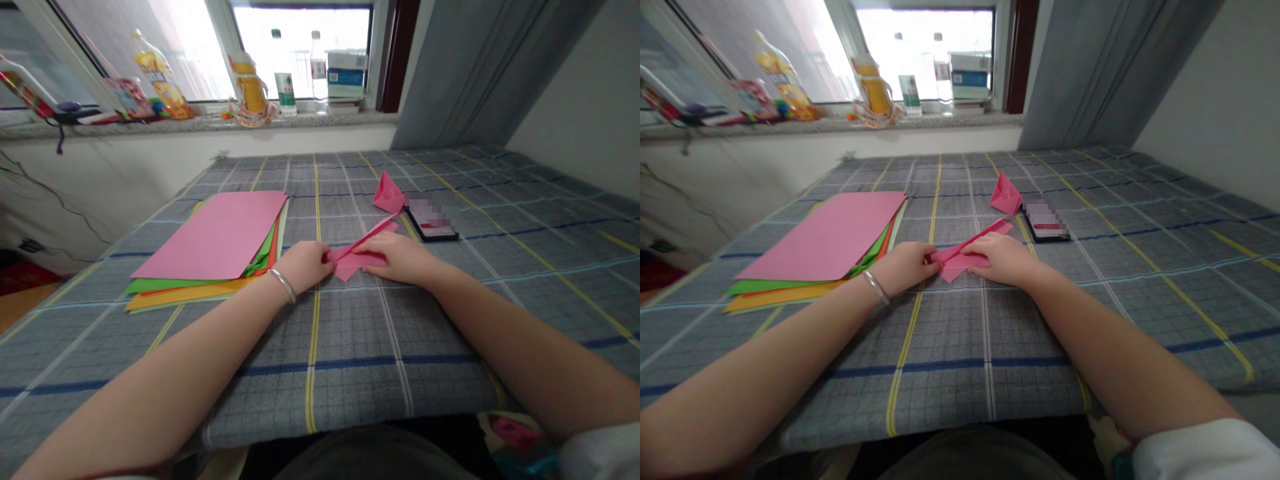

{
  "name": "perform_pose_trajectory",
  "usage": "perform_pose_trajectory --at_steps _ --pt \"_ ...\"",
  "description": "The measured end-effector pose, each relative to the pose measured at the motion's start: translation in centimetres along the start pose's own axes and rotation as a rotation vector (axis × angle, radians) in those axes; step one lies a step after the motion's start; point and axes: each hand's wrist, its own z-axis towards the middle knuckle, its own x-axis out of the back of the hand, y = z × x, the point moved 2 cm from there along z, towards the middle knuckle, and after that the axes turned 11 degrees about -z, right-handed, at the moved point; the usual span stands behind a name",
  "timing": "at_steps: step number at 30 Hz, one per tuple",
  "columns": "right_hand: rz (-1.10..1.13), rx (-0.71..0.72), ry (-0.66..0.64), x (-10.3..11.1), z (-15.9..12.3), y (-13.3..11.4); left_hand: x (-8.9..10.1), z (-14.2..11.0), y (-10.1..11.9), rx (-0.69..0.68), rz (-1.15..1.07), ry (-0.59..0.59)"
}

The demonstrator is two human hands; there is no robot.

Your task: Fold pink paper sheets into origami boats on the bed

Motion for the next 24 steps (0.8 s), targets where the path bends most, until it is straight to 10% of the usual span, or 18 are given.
perform_pose_trajectory --at_steps 24 --pt "-0.254 -0.039 0.071 -1.2 1.4 -4.0 1.0 0.6 -1.6 -0.071 -0.249 -0.243"
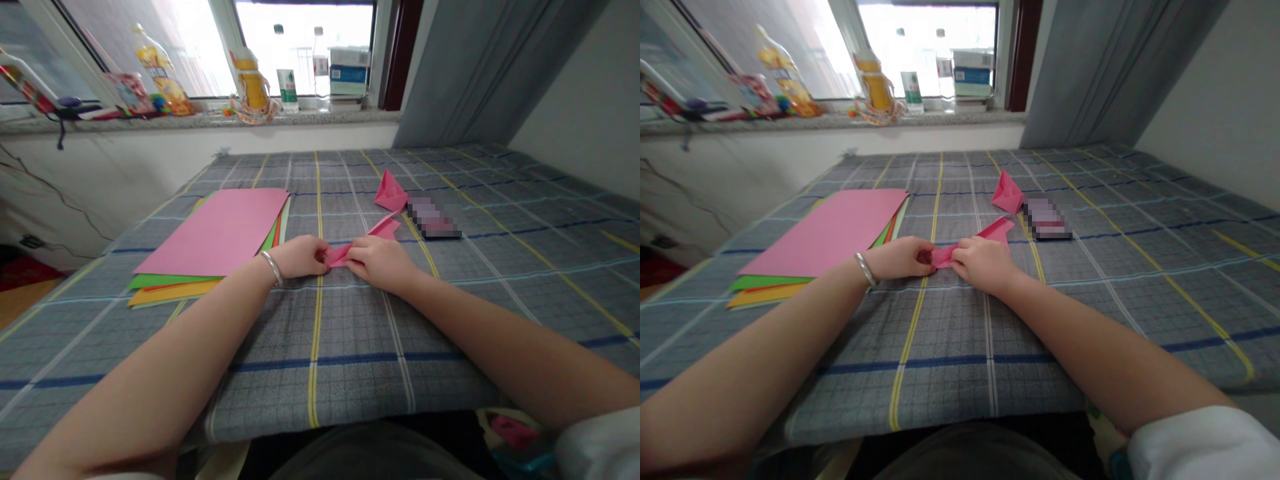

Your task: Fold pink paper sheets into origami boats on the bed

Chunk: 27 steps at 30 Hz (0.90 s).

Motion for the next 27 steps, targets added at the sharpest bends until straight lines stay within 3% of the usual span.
perform_pose_trajectory --at_steps 6,14,27 --pt "0.099 -0.165 -0.025 -0.85 0.21 0.24 -0.08 0.01 0.29 0.022 0.039 0.062" --pt "0.176 -0.226 -0.047 -1.03 0.42 0.17 -0.70 0.48 0.21 0.079 0.085 0.177" --pt "0.252 -0.238 -0.072 -1.14 0.48 0.35 -0.28 0.32 0.02 0.058 0.084 0.121"
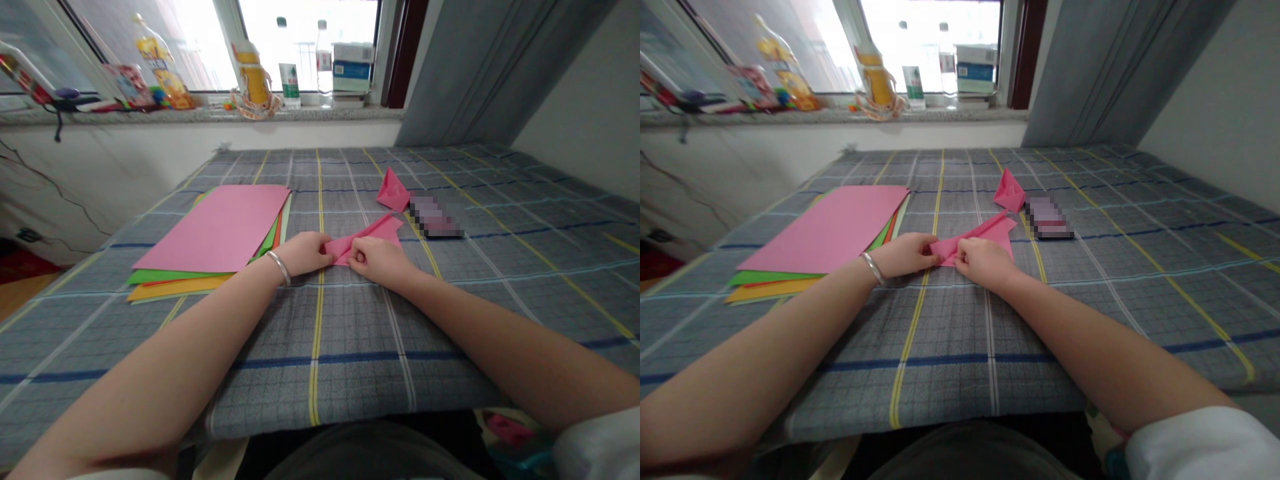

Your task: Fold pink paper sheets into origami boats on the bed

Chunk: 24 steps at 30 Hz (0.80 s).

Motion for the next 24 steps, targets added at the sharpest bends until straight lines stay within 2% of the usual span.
perform_pose_trajectory --at_steps 11,16,19,21,24 --pt "0.069 0.041 0.049 -0.5 0.3 0.5 -1.3 0.1 0.3 0.031 0.046 0.101" --pt "0.069 0.308 0.084 -0.2 0.3 0.9 -1.5 -0.1 0.6 0.001 0.101 0.094" --pt "0.068 0.392 0.067 -0.2 0.2 1.4 -1.5 -0.2 0.6 -0.029 0.124 0.089" --pt "0.034 0.437 0.061 -0.1 0.0 1.6 -1.6 -0.4 0.5 -0.088 0.128 0.117" --pt "-0.055 0.498 0.079 0.2 -0.3 1.7 -1.6 -0.7 0.5 -0.304 0.157 0.206"
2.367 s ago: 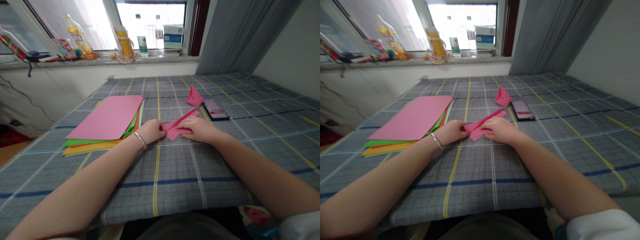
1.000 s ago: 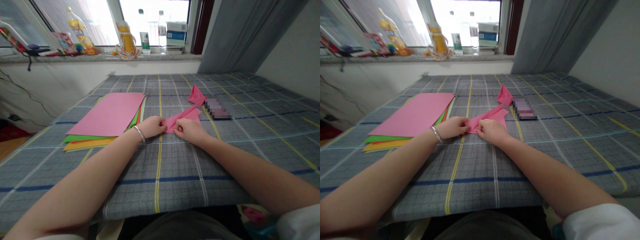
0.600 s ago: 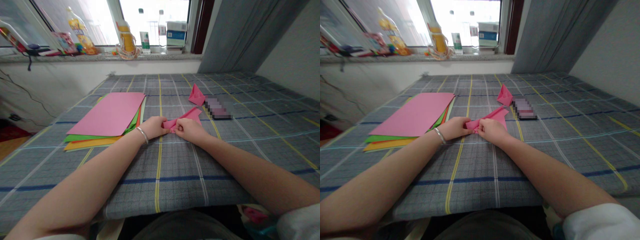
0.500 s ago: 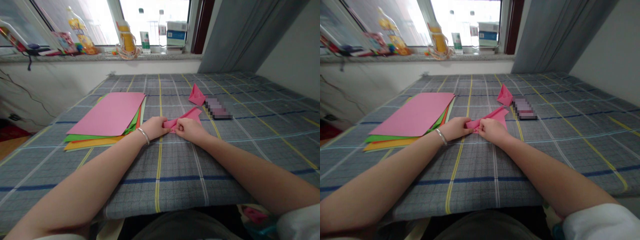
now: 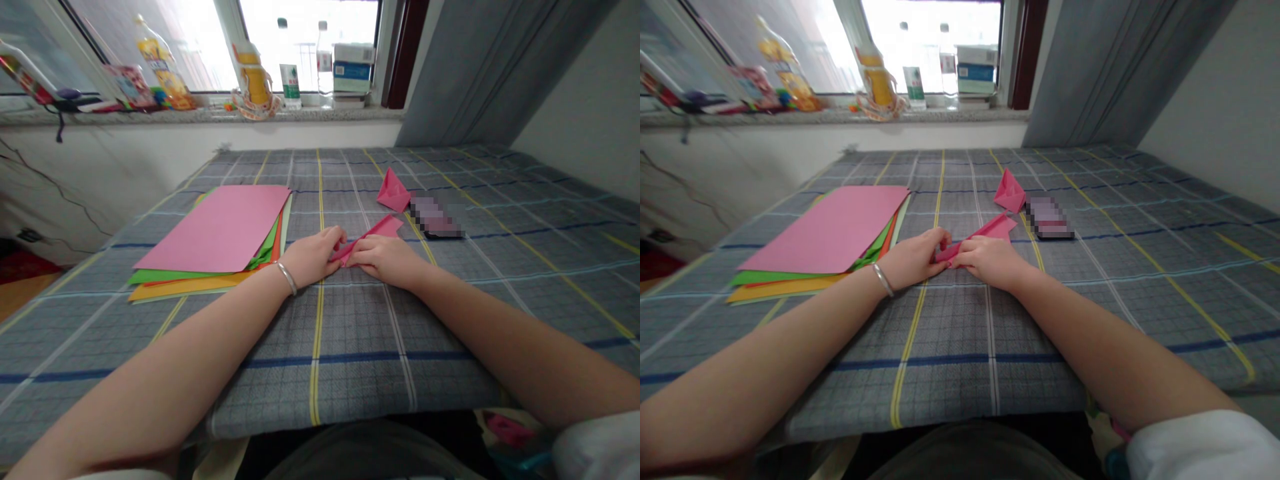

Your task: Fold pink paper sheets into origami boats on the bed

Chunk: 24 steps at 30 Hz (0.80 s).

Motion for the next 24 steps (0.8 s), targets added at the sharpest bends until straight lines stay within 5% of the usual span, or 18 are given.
perform_pose_trajectory --at_steps 10,24 --pt "-0.150 0.016 -0.065 0.3 0.0 -0.2 0.4 -1.4 -0.4 -0.430 0.265 -0.069" --pt "-0.141 0.020 -0.091 0.7 -0.2 -0.1 0.8 -1.0 -0.6 -0.510 0.233 -0.100"
